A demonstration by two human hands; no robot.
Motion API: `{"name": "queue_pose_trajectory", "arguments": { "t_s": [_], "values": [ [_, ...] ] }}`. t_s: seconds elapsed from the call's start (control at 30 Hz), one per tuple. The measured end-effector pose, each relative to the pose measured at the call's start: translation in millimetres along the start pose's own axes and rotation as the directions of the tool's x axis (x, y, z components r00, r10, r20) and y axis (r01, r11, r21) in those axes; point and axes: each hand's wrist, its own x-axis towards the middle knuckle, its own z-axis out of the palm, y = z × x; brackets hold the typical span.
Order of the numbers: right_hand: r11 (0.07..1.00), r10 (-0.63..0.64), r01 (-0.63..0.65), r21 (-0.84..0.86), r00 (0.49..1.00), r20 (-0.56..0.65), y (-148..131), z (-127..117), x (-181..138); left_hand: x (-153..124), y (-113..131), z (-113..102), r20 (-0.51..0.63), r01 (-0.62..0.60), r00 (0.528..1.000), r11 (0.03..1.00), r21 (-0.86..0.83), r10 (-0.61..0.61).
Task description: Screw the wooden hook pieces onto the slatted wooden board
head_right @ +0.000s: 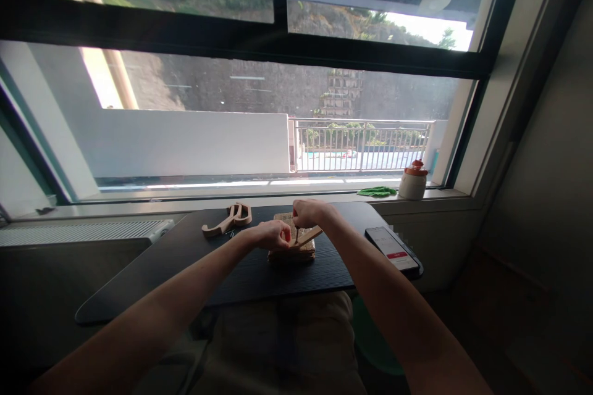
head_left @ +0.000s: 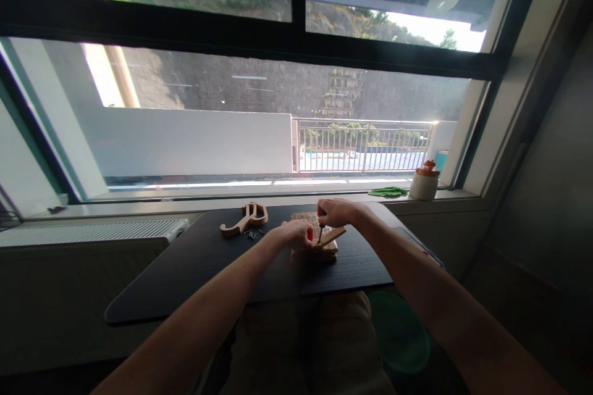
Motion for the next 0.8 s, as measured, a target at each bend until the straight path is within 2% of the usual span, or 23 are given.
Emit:
{"name": "queue_pose_trajectory", "arguments": {
  "t_s": [0.4,0.6,0.8],
  "values": [
    [0.997,0.072,-0.073,0.004,0.996,0.06,2.7,-0.5,4.6,1.8,-1.0,1.4,-0.002,0.002,1.0,1.0,0.017,-0.002],
    [0.987,0.156,-0.157,-0.043,0.987,-0.032,0.4,-1.7,4.3,-1.6,1.2,-2.1,0.007,-0.006,1.0,1.0,0.018,0.006],
    [0.993,0.112,-0.116,0.037,0.99,0.086,-0.1,-5.9,-1.8,-0.4,0.7,-2.3,0.006,-0.003,1.0,1.0,0.008,0.002]
  ]
}}
